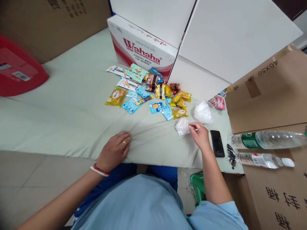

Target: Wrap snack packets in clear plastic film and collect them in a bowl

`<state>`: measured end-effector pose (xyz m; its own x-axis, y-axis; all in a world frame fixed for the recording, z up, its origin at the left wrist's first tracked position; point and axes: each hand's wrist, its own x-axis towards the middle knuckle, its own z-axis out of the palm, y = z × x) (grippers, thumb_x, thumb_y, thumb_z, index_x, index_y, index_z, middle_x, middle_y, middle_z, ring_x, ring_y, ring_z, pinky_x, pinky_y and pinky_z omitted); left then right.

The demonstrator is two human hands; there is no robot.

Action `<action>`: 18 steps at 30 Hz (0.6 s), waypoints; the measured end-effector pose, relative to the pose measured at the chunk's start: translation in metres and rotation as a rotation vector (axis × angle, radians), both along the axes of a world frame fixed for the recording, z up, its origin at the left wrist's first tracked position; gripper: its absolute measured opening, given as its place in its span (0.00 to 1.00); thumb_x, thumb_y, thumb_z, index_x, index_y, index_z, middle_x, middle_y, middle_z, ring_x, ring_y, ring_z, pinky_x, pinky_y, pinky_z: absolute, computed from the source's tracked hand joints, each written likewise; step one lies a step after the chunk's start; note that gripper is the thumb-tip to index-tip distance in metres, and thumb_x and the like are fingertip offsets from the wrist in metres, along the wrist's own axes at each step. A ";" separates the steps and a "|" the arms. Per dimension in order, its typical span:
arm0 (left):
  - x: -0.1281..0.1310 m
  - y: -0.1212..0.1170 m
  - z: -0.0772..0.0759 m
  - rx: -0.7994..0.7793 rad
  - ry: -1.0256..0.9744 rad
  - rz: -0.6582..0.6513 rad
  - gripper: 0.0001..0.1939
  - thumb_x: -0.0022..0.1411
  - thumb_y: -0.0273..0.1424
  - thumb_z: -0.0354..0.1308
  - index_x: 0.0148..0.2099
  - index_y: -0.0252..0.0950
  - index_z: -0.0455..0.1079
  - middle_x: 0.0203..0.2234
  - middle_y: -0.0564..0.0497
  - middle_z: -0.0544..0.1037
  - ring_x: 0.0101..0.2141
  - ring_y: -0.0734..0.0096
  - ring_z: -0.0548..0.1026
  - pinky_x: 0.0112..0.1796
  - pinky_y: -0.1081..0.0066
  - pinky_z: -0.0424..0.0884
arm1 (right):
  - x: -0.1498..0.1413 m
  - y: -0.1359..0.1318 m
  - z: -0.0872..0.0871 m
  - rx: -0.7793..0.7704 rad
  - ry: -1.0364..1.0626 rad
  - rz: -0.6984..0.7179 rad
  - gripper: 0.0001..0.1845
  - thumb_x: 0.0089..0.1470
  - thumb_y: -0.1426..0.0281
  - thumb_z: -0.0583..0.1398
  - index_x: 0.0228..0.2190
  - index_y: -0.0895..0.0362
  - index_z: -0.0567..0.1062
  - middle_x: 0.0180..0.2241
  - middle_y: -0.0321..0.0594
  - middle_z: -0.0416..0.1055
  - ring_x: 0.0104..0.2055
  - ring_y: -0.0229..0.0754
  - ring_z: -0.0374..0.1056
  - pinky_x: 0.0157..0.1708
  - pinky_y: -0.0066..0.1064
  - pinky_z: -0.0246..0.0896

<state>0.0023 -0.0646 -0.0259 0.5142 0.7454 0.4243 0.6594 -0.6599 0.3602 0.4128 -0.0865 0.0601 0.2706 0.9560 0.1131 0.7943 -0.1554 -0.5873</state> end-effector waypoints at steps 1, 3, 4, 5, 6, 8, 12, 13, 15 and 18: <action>0.000 0.000 0.000 0.002 0.000 -0.003 0.15 0.67 0.21 0.52 0.52 0.33 0.75 0.49 0.38 0.80 0.56 0.52 0.74 0.55 0.51 0.74 | -0.003 0.002 -0.005 -0.015 -0.025 0.030 0.17 0.58 0.56 0.62 0.43 0.52 0.80 0.44 0.45 0.77 0.38 0.46 0.73 0.38 0.38 0.72; 0.000 0.001 0.001 0.021 0.006 -0.005 0.15 0.67 0.21 0.53 0.52 0.33 0.75 0.49 0.38 0.80 0.55 0.52 0.75 0.54 0.52 0.74 | -0.009 0.008 -0.015 -0.055 -0.080 0.089 0.16 0.56 0.58 0.63 0.43 0.52 0.80 0.44 0.46 0.76 0.36 0.46 0.72 0.38 0.39 0.71; 0.000 0.001 0.002 0.035 0.012 -0.006 0.14 0.67 0.21 0.53 0.51 0.33 0.75 0.49 0.38 0.80 0.55 0.52 0.75 0.54 0.53 0.75 | -0.012 0.012 -0.020 -0.070 -0.092 0.105 0.15 0.56 0.59 0.62 0.41 0.53 0.80 0.43 0.46 0.76 0.35 0.46 0.71 0.39 0.40 0.70; 0.000 0.001 0.002 0.047 0.016 -0.006 0.14 0.67 0.21 0.53 0.51 0.33 0.75 0.49 0.39 0.80 0.55 0.53 0.75 0.54 0.53 0.75 | -0.014 0.014 -0.024 -0.077 -0.083 0.107 0.13 0.56 0.59 0.61 0.39 0.53 0.80 0.41 0.45 0.76 0.34 0.45 0.70 0.39 0.40 0.69; 0.000 0.002 0.003 0.055 0.019 -0.006 0.14 0.67 0.21 0.53 0.51 0.32 0.75 0.48 0.39 0.80 0.54 0.53 0.75 0.54 0.54 0.75 | -0.016 0.016 -0.025 -0.078 -0.050 0.095 0.12 0.56 0.59 0.61 0.36 0.53 0.79 0.38 0.44 0.76 0.33 0.44 0.70 0.39 0.39 0.69; 0.001 0.001 0.003 0.053 0.025 -0.008 0.14 0.67 0.21 0.53 0.51 0.32 0.75 0.49 0.39 0.80 0.55 0.53 0.75 0.54 0.54 0.75 | -0.016 0.016 -0.022 -0.063 0.076 0.040 0.13 0.55 0.56 0.64 0.33 0.53 0.77 0.32 0.40 0.74 0.30 0.43 0.67 0.35 0.36 0.67; 0.000 0.001 0.001 0.020 0.014 0.001 0.15 0.67 0.21 0.53 0.52 0.33 0.75 0.49 0.38 0.80 0.55 0.53 0.75 0.55 0.52 0.74 | -0.015 0.007 -0.002 0.035 0.278 -0.082 0.18 0.53 0.52 0.67 0.28 0.53 0.73 0.25 0.33 0.68 0.26 0.39 0.61 0.28 0.31 0.60; 0.000 0.001 0.001 0.015 0.011 0.001 0.16 0.67 0.22 0.52 0.53 0.33 0.75 0.50 0.39 0.80 0.56 0.52 0.75 0.55 0.52 0.74 | -0.014 0.004 0.003 0.049 0.291 -0.083 0.18 0.54 0.52 0.66 0.28 0.53 0.73 0.25 0.33 0.67 0.26 0.39 0.61 0.28 0.31 0.59; 0.000 0.001 0.001 0.011 0.009 -0.003 0.16 0.67 0.22 0.52 0.53 0.34 0.75 0.49 0.39 0.80 0.56 0.52 0.75 0.55 0.51 0.74 | -0.012 0.000 0.009 0.026 0.277 -0.062 0.17 0.56 0.52 0.64 0.30 0.53 0.73 0.25 0.33 0.67 0.26 0.39 0.60 0.28 0.31 0.57; 0.000 0.001 0.002 0.004 0.007 -0.009 0.16 0.67 0.22 0.52 0.53 0.34 0.75 0.49 0.39 0.80 0.56 0.52 0.75 0.55 0.51 0.74 | -0.008 -0.005 0.008 -0.023 0.260 -0.052 0.17 0.59 0.52 0.61 0.31 0.52 0.73 0.23 0.32 0.65 0.25 0.39 0.59 0.26 0.30 0.55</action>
<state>0.0025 -0.0633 -0.0242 0.5239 0.7389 0.4238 0.6559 -0.6674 0.3527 0.4047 -0.0919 0.0683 0.3363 0.9417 0.0115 0.6082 -0.2078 -0.7661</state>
